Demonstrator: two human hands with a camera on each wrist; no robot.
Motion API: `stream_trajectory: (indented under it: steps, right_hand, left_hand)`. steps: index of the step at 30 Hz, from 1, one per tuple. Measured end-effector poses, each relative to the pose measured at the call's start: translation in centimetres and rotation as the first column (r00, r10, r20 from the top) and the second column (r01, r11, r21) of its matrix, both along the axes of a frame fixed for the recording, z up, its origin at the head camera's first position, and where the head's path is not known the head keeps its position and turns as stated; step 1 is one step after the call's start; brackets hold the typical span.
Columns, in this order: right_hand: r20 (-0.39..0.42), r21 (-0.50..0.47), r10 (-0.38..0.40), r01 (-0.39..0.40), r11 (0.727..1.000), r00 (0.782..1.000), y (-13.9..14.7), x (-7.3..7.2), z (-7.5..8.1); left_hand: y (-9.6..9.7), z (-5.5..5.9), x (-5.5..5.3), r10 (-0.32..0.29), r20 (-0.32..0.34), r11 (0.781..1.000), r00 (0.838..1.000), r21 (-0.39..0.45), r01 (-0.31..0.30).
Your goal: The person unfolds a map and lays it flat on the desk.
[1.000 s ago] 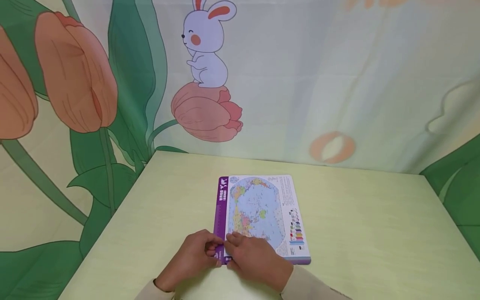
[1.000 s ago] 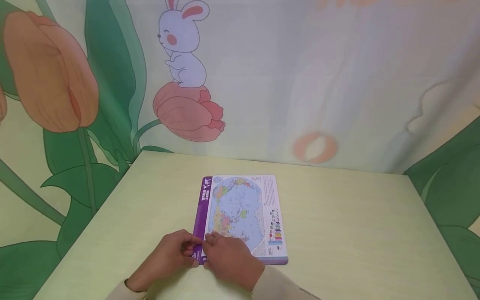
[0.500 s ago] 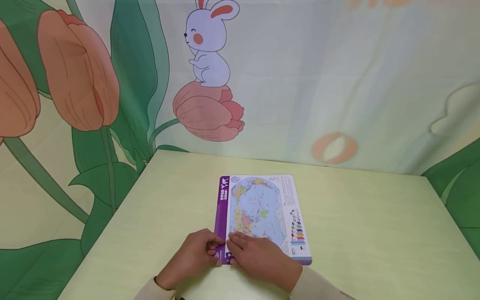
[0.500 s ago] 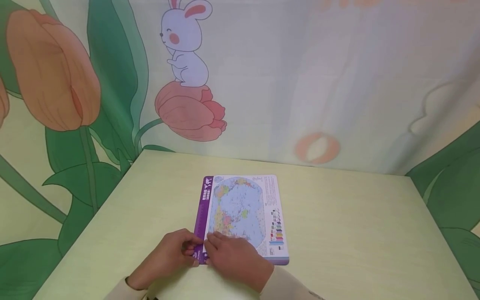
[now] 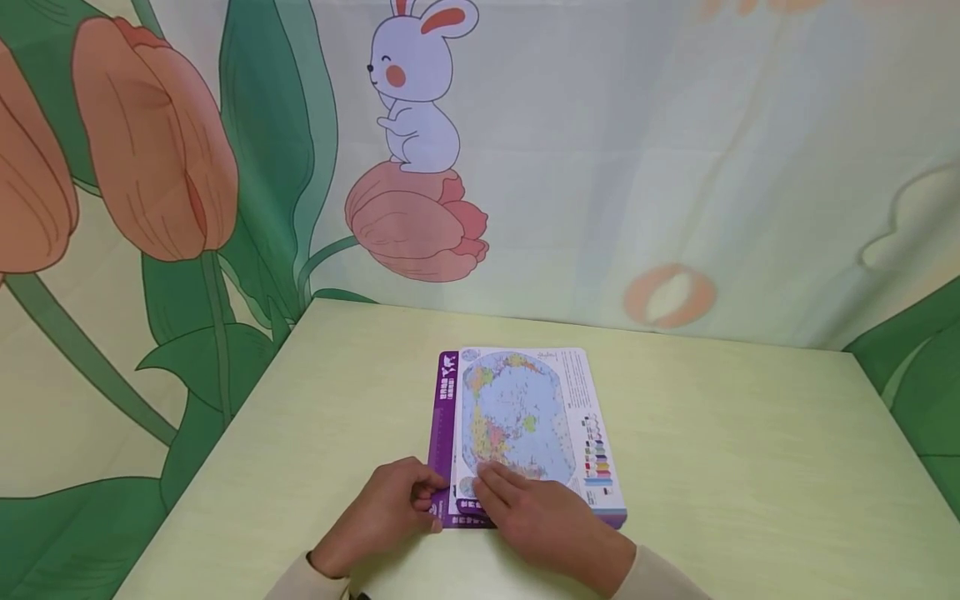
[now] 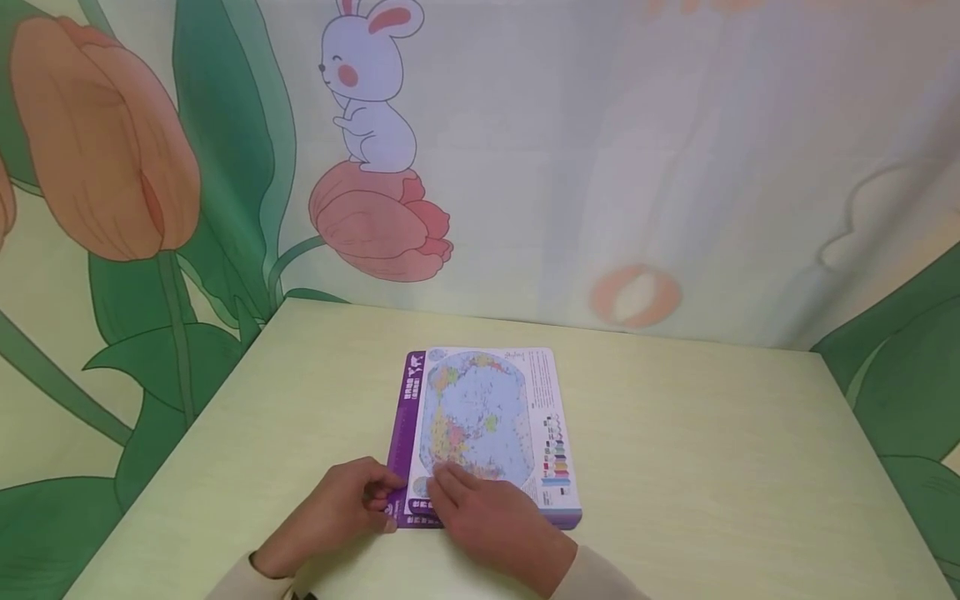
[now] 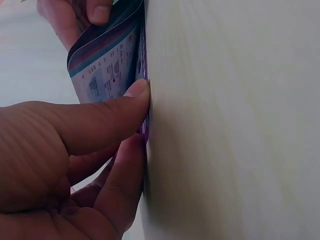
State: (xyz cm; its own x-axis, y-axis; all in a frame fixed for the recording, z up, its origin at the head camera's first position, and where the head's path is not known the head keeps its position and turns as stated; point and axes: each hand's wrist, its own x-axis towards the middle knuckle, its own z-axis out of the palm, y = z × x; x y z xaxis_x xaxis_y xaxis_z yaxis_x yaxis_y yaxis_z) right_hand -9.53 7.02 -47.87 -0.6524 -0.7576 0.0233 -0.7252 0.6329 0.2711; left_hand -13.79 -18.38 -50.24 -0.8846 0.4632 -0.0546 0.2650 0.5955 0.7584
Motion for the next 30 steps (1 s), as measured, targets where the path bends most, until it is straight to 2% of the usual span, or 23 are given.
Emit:
stream_trajectory:
  steps: [3, 9, 12, 16, 22, 27, 30]
  right_hand:
    - [0.011, 0.007, -0.010, 0.010, 1.000, 1.000, 1.2, 0.4, 0.1]
    - [-0.033, -0.041, -0.014, 0.013, 0.999, 0.999, 4.5, 1.4, -0.1]
    - [0.016, -0.067, -0.066, 0.067, 0.996, 0.998, 6.2, 1.8, -0.2]
    - [0.088, -0.106, -0.140, 0.149, 0.983, 0.986, 8.5, 2.1, -0.3]
    - [0.039, -0.259, -0.123, 0.129, 0.957, 0.992, 11.2, 2.1, -0.2]
    - [0.107, -0.299, -0.152, 0.178, 0.937, 0.983, 12.0, 1.9, 0.1]
    - [0.119, -0.334, -0.159, 0.190, 0.923, 0.980, 12.1, 1.9, 0.3]
  left_hand:
    - [0.1, 0.2, 0.0, -0.001, -0.003, 1.000, 1.000, -0.006, 0.001]
    - [0.3, 0.4, -0.1, 0.001, 0.030, 1.000, 1.000, -0.021, 0.000]
    - [0.4, 0.3, -0.1, 0.006, 0.039, 1.000, 0.999, -0.024, -0.005]
    - [0.4, 0.2, -0.1, 0.013, 0.041, 1.000, 0.999, -0.024, -0.012]
    - [0.6, 0.3, 0.2, 0.013, 0.004, 0.999, 1.000, -0.036, -0.013]
    - [0.9, 0.7, 0.2, 0.011, 0.009, 0.997, 1.000, -0.073, -0.010]
    - [0.7, 0.7, -0.1, 0.000, 0.011, 0.994, 1.000, -0.112, 0.001]
